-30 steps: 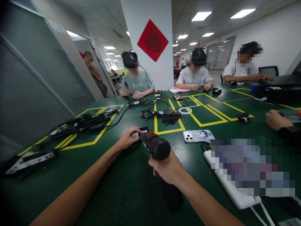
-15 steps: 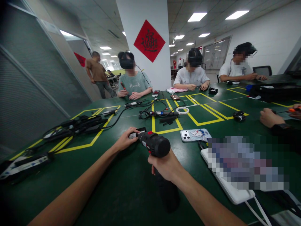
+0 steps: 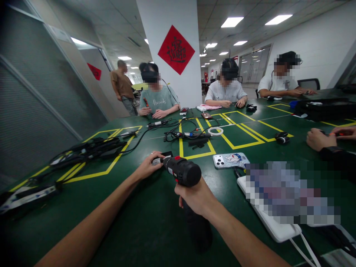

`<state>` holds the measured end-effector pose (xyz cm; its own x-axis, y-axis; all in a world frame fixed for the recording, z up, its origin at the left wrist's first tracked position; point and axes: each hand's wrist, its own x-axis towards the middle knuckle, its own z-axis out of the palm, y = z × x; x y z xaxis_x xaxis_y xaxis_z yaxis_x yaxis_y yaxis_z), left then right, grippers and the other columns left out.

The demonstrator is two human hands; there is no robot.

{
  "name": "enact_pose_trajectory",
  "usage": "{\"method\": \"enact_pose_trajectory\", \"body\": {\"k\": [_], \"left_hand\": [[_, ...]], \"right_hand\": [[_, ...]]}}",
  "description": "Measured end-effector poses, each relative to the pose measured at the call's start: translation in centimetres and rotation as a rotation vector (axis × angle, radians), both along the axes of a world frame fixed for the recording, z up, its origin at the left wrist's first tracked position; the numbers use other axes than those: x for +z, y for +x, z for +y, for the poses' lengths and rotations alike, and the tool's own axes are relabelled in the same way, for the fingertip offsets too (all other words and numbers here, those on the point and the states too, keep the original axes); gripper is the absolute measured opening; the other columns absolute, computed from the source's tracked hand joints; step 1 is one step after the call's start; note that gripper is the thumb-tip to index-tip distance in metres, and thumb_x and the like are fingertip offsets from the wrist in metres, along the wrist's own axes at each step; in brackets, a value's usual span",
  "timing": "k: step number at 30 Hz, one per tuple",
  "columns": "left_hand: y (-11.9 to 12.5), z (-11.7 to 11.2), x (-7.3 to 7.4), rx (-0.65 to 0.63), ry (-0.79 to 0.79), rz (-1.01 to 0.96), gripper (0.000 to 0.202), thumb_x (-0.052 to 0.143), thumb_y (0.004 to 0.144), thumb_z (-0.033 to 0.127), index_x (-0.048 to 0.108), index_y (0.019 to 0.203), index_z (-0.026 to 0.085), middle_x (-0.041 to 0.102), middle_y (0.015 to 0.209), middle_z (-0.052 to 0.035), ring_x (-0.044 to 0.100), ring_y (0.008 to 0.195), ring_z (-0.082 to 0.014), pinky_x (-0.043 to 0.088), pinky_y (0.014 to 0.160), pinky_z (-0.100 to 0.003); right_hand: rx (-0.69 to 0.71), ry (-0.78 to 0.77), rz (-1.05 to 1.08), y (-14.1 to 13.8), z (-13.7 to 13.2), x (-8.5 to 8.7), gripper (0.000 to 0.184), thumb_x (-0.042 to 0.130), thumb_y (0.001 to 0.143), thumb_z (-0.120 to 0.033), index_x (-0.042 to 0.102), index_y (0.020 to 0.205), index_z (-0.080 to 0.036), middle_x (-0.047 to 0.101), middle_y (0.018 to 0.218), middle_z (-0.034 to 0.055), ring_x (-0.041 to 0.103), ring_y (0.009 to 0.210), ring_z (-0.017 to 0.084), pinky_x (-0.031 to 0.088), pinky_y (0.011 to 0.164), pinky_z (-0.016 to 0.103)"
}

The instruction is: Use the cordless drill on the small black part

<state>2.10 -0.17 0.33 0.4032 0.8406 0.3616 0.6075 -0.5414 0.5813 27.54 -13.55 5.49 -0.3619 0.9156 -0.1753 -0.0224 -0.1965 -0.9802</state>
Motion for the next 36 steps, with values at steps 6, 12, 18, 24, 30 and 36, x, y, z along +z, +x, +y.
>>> {"method": "enact_pose_trajectory", "body": {"k": [6,12,18,24,30,36], "left_hand": [[-0.04,0.06,-0.01,-0.006,-0.003,-0.009,0.025,0.054,0.074,0.020,0.056,0.099,0.020,0.050,0.104,-0.0046,0.049,0.099,-0.0193,0.039,0.092,-0.035],[-0.12,0.16,-0.18,-0.006,0.002,-0.010,0.025,0.054,0.074,0.020,0.056,0.099,0.019,0.050,0.104,-0.0045,0.049,0.099,-0.0193,0.039,0.093,-0.035],[-0.22,0.20,-0.22,-0.002,-0.004,0.002,0.026,0.054,0.073,0.020,0.056,0.099,0.020,0.050,0.105,-0.0046,0.049,0.100,-0.0197,0.039,0.093,-0.036],[-0.22,0.25,-0.33,0.002,0.005,-0.002,0.027,0.054,0.072,0.018,0.057,0.100,0.020,0.050,0.105,-0.0043,0.050,0.099,-0.0196,0.039,0.093,-0.036],[-0.25,0.30,-0.38,-0.007,0.012,-0.006,0.027,0.054,0.072,0.019,0.056,0.099,0.020,0.050,0.104,-0.0042,0.050,0.098,-0.0191,0.039,0.092,-0.035],[-0.25,0.26,-0.38,0.003,0.010,0.002,0.027,0.053,0.073,0.020,0.056,0.099,0.020,0.050,0.104,-0.0043,0.050,0.099,-0.0192,0.040,0.092,-0.035]], "right_hand": [[0.004,0.002,-0.024,0.06,-0.21,0.43,0.010,0.056,0.069,-0.019,0.058,0.077,-0.015,0.059,0.070,0.0011,0.053,0.047,0.010,0.042,0.049,0.024],[0.007,0.001,-0.024,0.21,-0.14,-0.05,0.012,0.057,0.069,-0.021,0.060,0.080,-0.016,0.060,0.071,0.0017,0.054,0.049,0.011,0.043,0.050,0.025],[0.000,-0.009,-0.018,0.15,-0.09,-0.14,0.012,0.057,0.069,-0.022,0.060,0.079,-0.015,0.060,0.070,0.0017,0.053,0.048,0.011,0.043,0.050,0.026],[-0.004,-0.021,-0.014,0.16,-0.11,0.03,0.016,0.058,0.069,-0.022,0.061,0.083,-0.015,0.061,0.074,0.0029,0.054,0.048,0.011,0.043,0.050,0.026],[-0.002,-0.007,-0.018,0.21,-0.05,-0.40,0.018,0.056,0.070,-0.021,0.061,0.087,-0.017,0.061,0.073,0.0024,0.054,0.048,0.011,0.043,0.049,0.025],[0.007,0.001,-0.034,0.25,-0.25,0.18,0.013,0.056,0.070,-0.021,0.060,0.081,-0.016,0.059,0.069,0.0021,0.054,0.050,0.012,0.044,0.051,0.026]]}}
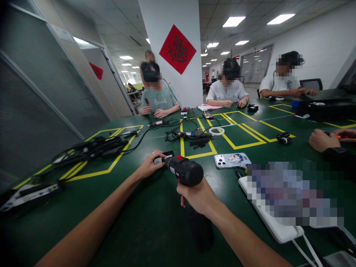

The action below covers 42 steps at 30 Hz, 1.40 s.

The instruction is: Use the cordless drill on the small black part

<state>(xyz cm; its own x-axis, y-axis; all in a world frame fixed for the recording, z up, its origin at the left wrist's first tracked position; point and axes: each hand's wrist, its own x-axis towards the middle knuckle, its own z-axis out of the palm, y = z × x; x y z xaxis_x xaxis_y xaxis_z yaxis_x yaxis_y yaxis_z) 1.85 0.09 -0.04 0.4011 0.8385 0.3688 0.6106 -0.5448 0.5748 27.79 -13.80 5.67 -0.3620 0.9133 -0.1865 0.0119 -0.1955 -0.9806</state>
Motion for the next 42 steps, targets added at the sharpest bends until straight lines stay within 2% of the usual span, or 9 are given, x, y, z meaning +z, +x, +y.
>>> {"method": "enact_pose_trajectory", "body": {"k": [13,18,30,42], "left_hand": [[0.01,-0.08,0.17,0.000,-0.013,-0.003,0.027,0.054,0.072,0.020,0.057,0.099,0.020,0.050,0.104,-0.0046,0.049,0.100,-0.0200,0.039,0.093,-0.037],[0.04,-0.05,0.04,-0.005,0.002,-0.004,0.026,0.053,0.073,0.019,0.057,0.099,0.020,0.050,0.105,-0.0040,0.050,0.099,-0.0188,0.039,0.093,-0.035],[0.13,-0.17,0.40,-0.011,-0.010,-0.012,0.023,0.052,0.081,0.034,0.057,0.099,0.020,0.052,0.104,-0.0051,0.049,0.100,-0.0199,0.038,0.093,-0.036],[0.17,-0.04,0.29,0.007,-0.017,-0.019,0.023,0.050,0.082,0.036,0.058,0.098,0.020,0.052,0.104,-0.0051,0.049,0.100,-0.0202,0.039,0.093,-0.037]], "right_hand": [[0.000,0.013,0.004,0.00,-0.11,0.56,0.015,0.055,0.070,-0.020,0.059,0.083,-0.016,0.058,0.063,0.0008,0.054,0.049,0.012,0.043,0.049,0.025],[-0.006,0.003,-0.002,-0.15,-0.05,0.63,0.012,0.055,0.069,-0.020,0.059,0.079,-0.016,0.058,0.064,0.0012,0.053,0.048,0.011,0.043,0.049,0.024],[0.004,0.011,-0.009,0.02,-0.17,0.43,0.012,0.056,0.070,-0.022,0.059,0.080,-0.016,0.057,0.062,0.0002,0.053,0.049,0.011,0.043,0.051,0.024],[-0.005,-0.025,-0.018,-0.04,-0.27,0.98,0.009,0.056,0.070,-0.021,0.059,0.076,-0.015,0.055,0.058,-0.0002,0.052,0.050,0.011,0.042,0.052,0.024]]}}
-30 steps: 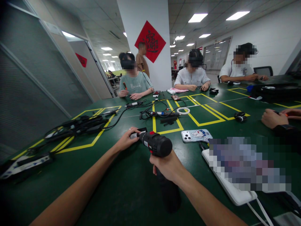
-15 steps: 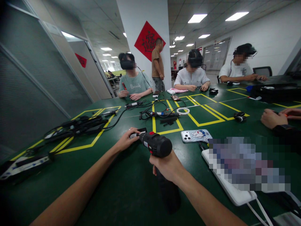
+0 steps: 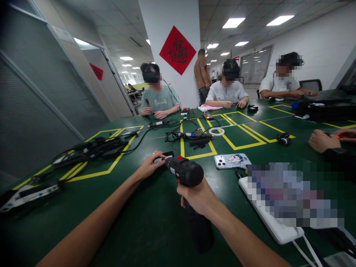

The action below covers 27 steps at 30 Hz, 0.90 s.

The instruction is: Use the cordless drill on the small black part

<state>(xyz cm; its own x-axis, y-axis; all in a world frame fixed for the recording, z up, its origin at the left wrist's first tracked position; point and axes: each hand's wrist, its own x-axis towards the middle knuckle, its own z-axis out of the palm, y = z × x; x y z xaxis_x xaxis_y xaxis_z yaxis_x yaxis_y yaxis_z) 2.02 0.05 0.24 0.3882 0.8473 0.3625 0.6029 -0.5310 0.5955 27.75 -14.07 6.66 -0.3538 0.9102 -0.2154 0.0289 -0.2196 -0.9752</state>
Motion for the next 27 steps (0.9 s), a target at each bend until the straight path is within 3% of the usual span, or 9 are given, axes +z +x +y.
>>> {"method": "enact_pose_trajectory", "body": {"k": [27], "left_hand": [[0.0,0.0,0.1,0.004,-0.015,-0.006,0.022,0.048,0.083,0.034,0.059,0.097,0.020,0.052,0.104,-0.0048,0.049,0.100,-0.0198,0.038,0.093,-0.036]], "right_hand": [[0.019,0.063,0.023,0.2,0.4,-1.7,0.019,0.055,0.071,-0.022,0.061,0.088,-0.017,0.061,0.068,0.0019,0.055,0.050,0.013,0.043,0.050,0.026]]}}
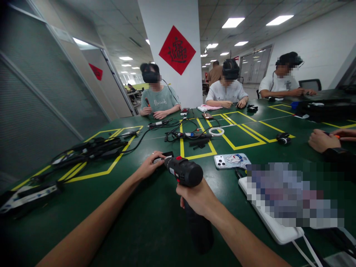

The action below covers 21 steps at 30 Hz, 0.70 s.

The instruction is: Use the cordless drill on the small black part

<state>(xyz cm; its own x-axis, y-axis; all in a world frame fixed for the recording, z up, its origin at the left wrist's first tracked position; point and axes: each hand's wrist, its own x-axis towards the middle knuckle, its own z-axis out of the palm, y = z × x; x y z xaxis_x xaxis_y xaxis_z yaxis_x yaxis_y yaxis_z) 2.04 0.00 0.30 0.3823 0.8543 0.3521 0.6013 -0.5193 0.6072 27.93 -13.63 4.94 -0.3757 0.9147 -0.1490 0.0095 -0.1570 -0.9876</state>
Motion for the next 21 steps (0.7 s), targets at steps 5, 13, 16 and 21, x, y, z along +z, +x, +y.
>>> {"method": "enact_pose_trajectory", "body": {"k": [5,13,16,21], "left_hand": [[0.03,0.01,0.13,0.002,-0.004,0.004,0.023,0.048,0.083,0.034,0.059,0.097,0.020,0.051,0.103,-0.0049,0.049,0.099,-0.0202,0.038,0.092,-0.036],[-0.01,0.25,-0.24,-0.001,-0.006,0.006,0.023,0.047,0.084,0.034,0.058,0.097,0.019,0.051,0.103,-0.0044,0.049,0.099,-0.0196,0.038,0.093,-0.035],[-0.02,0.22,-0.26,-0.004,-0.002,0.004,0.022,0.047,0.084,0.033,0.058,0.097,0.019,0.050,0.103,-0.0046,0.048,0.100,-0.0195,0.037,0.094,-0.035],[-0.04,0.10,-0.10,-0.012,-0.005,0.001,0.022,0.047,0.084,0.033,0.058,0.097,0.020,0.050,0.104,-0.0047,0.048,0.101,-0.0194,0.037,0.094,-0.035]], "right_hand": [[-0.014,-0.010,-0.006,-0.13,-0.08,0.08,0.015,0.055,0.071,-0.022,0.060,0.084,-0.016,0.061,0.070,0.0025,0.054,0.049,0.012,0.043,0.050,0.025],[-0.012,-0.016,-0.029,-0.21,0.06,0.19,0.014,0.055,0.071,-0.023,0.060,0.081,-0.016,0.058,0.063,0.0009,0.053,0.048,0.012,0.042,0.049,0.024],[-0.009,-0.013,-0.027,-0.17,-0.02,0.44,0.013,0.055,0.071,-0.022,0.060,0.081,-0.016,0.058,0.064,0.0009,0.053,0.049,0.012,0.042,0.050,0.024],[0.001,-0.005,-0.030,-0.15,-0.16,0.60,0.010,0.055,0.071,-0.022,0.059,0.078,-0.016,0.058,0.064,0.0008,0.053,0.049,0.011,0.042,0.051,0.025]]}}
